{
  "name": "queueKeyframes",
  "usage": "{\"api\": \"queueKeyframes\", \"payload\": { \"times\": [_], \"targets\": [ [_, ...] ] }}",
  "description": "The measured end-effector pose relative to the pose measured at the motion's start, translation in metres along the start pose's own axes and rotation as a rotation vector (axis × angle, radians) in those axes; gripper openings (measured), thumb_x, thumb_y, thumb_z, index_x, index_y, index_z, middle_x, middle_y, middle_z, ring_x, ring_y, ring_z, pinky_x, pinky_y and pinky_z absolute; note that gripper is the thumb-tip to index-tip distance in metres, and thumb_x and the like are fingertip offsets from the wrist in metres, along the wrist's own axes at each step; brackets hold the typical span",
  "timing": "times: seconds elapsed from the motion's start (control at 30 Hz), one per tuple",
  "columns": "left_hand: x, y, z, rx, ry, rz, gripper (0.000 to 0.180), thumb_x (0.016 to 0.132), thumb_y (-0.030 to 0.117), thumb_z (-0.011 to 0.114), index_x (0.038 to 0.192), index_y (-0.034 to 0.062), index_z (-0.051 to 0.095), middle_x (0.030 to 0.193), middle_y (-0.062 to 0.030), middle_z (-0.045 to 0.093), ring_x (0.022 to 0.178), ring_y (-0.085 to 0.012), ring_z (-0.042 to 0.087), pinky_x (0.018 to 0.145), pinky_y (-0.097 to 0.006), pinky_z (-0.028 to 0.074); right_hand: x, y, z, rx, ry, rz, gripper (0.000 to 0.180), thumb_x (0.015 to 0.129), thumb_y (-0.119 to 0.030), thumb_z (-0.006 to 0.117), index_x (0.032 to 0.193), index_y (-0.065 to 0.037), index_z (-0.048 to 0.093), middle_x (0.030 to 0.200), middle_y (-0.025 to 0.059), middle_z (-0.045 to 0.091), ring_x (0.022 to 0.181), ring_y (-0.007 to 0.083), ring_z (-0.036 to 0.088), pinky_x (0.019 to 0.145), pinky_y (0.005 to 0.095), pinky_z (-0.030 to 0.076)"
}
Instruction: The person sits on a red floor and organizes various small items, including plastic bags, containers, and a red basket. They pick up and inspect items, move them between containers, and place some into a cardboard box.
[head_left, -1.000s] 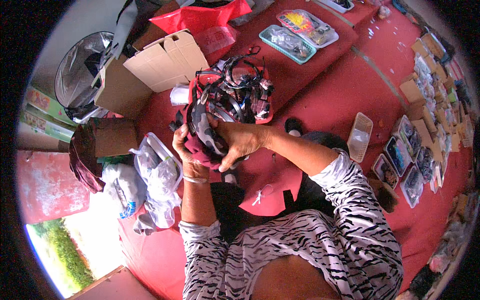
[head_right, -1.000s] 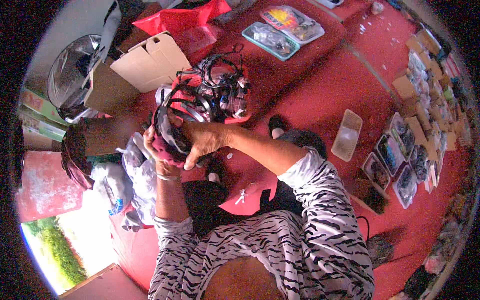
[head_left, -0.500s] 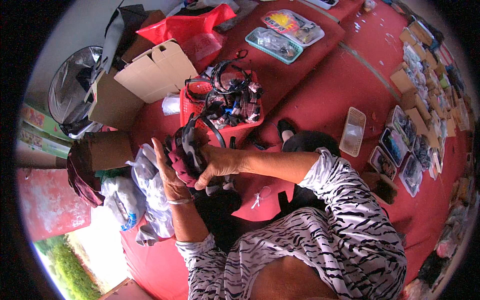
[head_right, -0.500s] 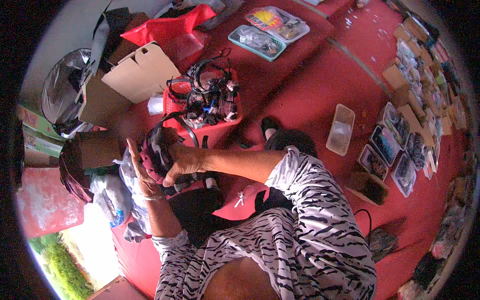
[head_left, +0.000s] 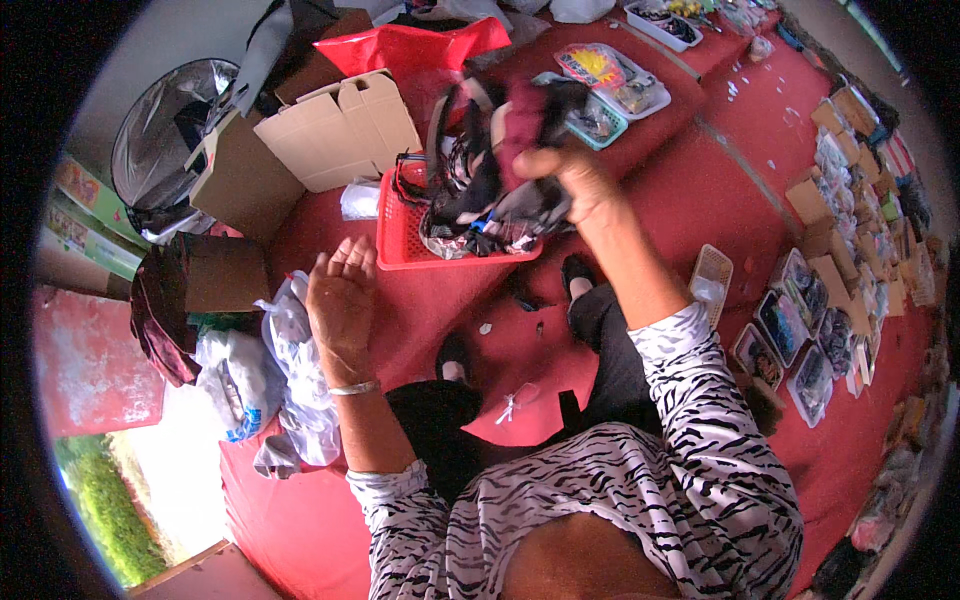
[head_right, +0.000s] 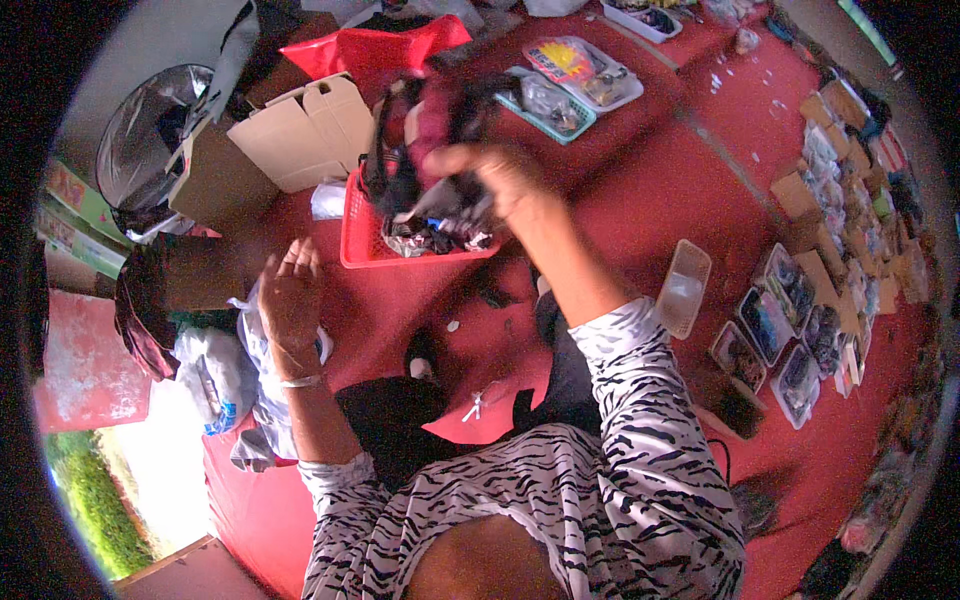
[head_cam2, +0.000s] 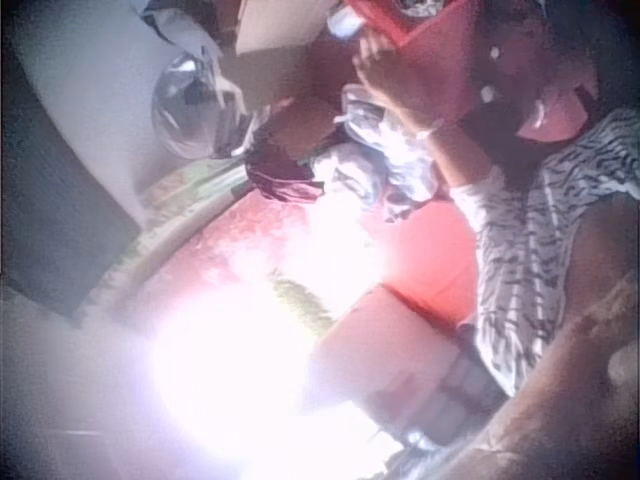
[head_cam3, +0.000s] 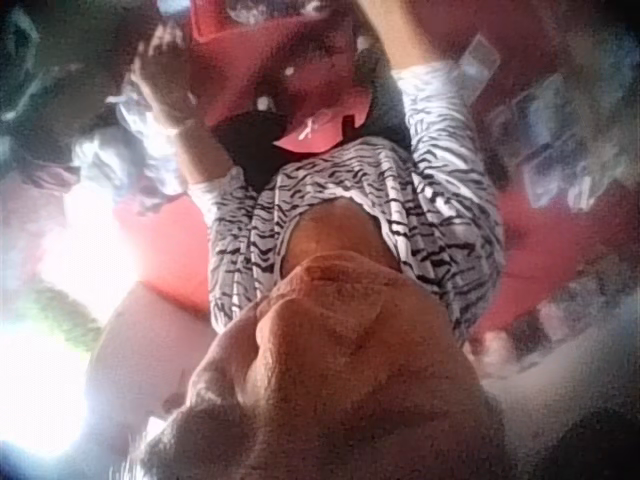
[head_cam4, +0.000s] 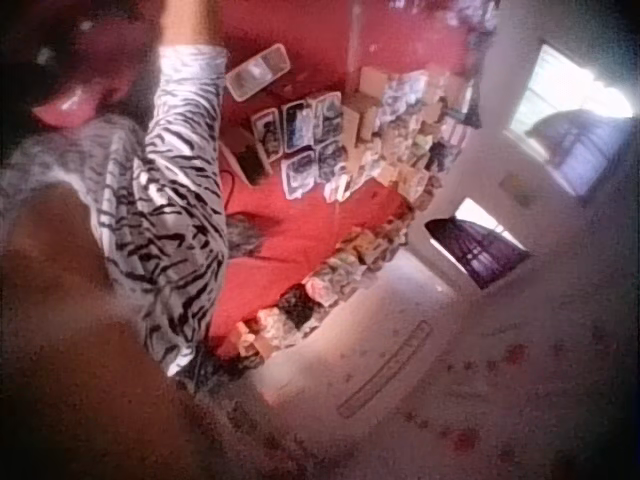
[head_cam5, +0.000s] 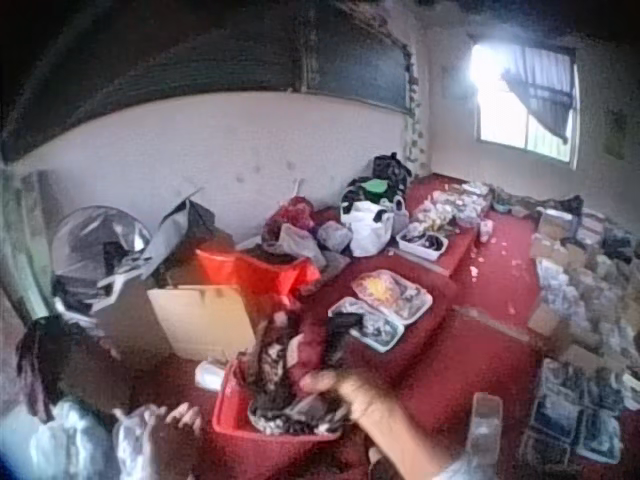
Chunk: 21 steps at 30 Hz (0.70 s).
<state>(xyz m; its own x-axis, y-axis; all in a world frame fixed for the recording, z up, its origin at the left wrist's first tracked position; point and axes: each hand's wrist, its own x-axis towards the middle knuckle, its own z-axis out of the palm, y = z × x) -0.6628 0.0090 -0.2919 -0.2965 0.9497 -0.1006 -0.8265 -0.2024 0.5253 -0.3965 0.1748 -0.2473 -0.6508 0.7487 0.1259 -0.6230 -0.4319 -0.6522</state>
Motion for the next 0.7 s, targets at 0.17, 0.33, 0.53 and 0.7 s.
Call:
{"api": "queueKeyframes", "payload": {
  "times": [0.17, 0.33, 0.53, 0.7],
  "targets": [
    [0.006, -0.016, -0.003, 0.089, -0.107, -0.057, 0.028, 0.090, 0.019, 0.046, 0.106, -0.0031, 0.053, 0.104, -0.0153, 0.060, 0.098, -0.0252, 0.057, 0.088, -0.033, 0.045, 0.004, -0.078, -0.094, -0.261, 0.286, -0.104, 0.043, 0.061, -0.007, 0.078, 0.101, -0.009, 0.061, 0.089, 0.0013, 0.065, 0.075, 0.0170, 0.063, 0.073, 0.0318, 0.054],
    [0.013, -0.021, -0.006, 0.256, 0.068, -0.071, 0.025, 0.089, 0.019, 0.049, 0.104, 0.0010, 0.056, 0.098, -0.0105, 0.061, 0.089, -0.0194, 0.057, 0.075, -0.026, 0.046, -0.026, -0.109, -0.123, -0.532, 0.522, -0.021, 0.035, 0.064, -0.006, 0.074, 0.096, -0.005, 0.060, 0.082, 0.0080, 0.064, 0.060, 0.0204, 0.063, 0.051, 0.0371, 0.055],
    [0.031, -0.040, 0.000, 0.361, 0.044, -0.115, 0.021, 0.089, 0.019, 0.051, 0.100, 0.0018, 0.058, 0.094, -0.0077, 0.061, 0.086, -0.0168, 0.057, 0.073, -0.025, 0.044, 0.003, -0.068, -0.250, -1.471, 0.767, -0.036, 0.054, 0.054, -0.030, 0.080, 0.090, 0.005, 0.059, 0.080, 0.0145, 0.065, 0.071, 0.0284, 0.064, 0.066, 0.0361, 0.051],
    [0.026, -0.040, 0.003, 0.558, 0.149, -0.129, 0.022, 0.090, 0.022, 0.049, 0.098, 0.0024, 0.058, 0.091, -0.0057, 0.060, 0.088, -0.0168, 0.055, 0.077, -0.028, 0.043, 0.067, 0.008, -0.252, -1.839, 0.637, 0.101, 0.041, 0.055, -0.024, 0.075, 0.081, 0.004, 0.063, 0.091, 0.0228, 0.065, 0.086, 0.0339, 0.064, 0.076, 0.0399, 0.051]
  ]
}}
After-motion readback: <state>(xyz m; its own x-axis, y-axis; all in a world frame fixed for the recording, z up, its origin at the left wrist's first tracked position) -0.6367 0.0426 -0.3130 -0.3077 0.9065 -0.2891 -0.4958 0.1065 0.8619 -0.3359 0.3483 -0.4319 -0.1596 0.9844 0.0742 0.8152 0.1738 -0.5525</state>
